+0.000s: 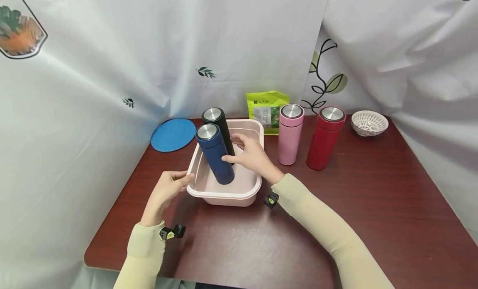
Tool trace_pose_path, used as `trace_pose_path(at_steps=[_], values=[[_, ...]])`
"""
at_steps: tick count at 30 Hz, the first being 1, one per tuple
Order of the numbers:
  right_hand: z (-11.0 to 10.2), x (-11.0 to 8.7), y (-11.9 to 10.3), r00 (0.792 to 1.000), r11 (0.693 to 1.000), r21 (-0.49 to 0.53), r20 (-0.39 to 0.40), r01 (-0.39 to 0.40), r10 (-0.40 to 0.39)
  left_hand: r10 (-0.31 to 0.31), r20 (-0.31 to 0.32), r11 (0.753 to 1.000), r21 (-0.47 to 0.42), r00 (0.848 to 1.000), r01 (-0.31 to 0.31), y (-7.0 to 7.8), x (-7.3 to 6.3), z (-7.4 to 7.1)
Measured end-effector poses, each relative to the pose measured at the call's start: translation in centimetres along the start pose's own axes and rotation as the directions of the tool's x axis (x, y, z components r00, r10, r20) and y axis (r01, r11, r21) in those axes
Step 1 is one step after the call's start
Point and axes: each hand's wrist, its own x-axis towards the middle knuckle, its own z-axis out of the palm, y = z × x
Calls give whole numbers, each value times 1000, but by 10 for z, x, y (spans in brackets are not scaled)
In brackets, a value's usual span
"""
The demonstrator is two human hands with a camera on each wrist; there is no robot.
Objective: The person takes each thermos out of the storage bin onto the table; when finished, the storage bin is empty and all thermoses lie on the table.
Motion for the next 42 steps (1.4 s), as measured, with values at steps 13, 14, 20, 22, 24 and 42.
trace_pose_path(at_steps=[13,14,20,22,24,42], values=[[17,7,-6,1000,997,-76,-11,10,-11,-17,10,999,-26,1000,18,0,-2,-2],[17,6,-7,1000,997,-79,-10,15,-16,-17,5,1000,-26,1000,17,0,-1,-1],[20,7,-7,998,993,-116,56,28,-22,-21,0,1000,-2,1000,21,0,-2,-1],[21,8,-7,997,990,-139,70,33,-24,-22,3,1000,3,1000,22,-1,-2,-1],[23,9,-6,997,984,-170,71,52,-40,-28,-2,1000,4,1000,28,-1,-2,-1],[25,-1,-4,974,970,-138,-79,202,-214,-7,-8,1000,-8,1000,7,-3,-4,0]])
